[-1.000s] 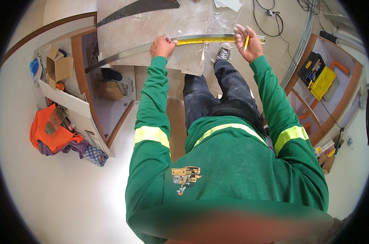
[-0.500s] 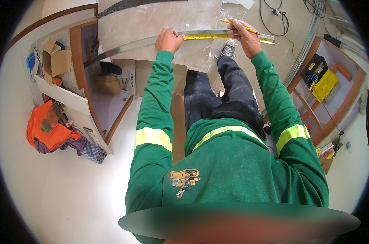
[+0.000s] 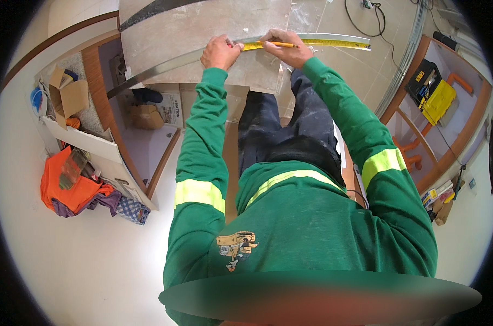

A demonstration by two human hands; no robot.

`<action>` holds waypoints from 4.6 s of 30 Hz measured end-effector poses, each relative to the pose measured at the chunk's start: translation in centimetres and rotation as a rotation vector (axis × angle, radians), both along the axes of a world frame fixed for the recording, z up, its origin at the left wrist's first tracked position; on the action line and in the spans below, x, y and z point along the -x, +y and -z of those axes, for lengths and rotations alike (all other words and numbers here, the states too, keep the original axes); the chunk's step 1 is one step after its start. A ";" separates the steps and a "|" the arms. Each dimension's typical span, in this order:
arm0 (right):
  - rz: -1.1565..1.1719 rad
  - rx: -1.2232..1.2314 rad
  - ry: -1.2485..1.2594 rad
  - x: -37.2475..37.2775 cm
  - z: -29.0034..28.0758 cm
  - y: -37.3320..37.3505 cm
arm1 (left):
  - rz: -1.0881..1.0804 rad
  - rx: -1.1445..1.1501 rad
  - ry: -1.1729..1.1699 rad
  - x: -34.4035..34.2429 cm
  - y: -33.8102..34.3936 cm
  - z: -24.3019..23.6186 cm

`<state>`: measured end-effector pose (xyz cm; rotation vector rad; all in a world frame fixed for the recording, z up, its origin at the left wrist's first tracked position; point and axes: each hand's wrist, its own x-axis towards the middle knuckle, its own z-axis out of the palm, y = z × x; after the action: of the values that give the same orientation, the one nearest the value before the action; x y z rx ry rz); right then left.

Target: The person measures a wall opening and a metal strip, then marks the strip with a pencil. They use tin snips to cut the metal strip to length and trim the edges. The person repeats the measuring and cutting process for a second piece.

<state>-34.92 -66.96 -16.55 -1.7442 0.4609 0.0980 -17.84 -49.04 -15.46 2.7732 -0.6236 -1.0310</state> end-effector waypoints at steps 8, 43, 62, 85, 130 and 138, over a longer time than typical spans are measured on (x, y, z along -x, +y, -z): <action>-0.056 0.032 0.075 -1.6 2.8 0.6 | 0.025 0.048 -0.036 0.1 0.6 0.7; 0.026 0.024 0.055 -1.7 3.1 1.4 | 0.051 0.080 -0.075 0.2 0.6 0.9; -0.207 0.909 0.310 12.6 -9.6 -4.8 | 0.184 0.559 0.532 12.7 1.4 0.3; -0.218 0.714 -0.065 11.2 -19.2 4.6 | -1.084 0.739 -0.411 1.6 50.1 -24.0; 0.488 0.032 0.445 15.2 -9.4 15.6 | 0.900 0.666 -0.282 0.4 7.2 4.1; 0.523 0.031 0.493 18.6 -9.0 15.5 | 1.039 0.688 -0.385 -2.3 5.9 4.3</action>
<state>-53.50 -51.48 -7.58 -1.5691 1.2686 0.1463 -15.51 -43.15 -19.77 1.9374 -2.0992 -0.1997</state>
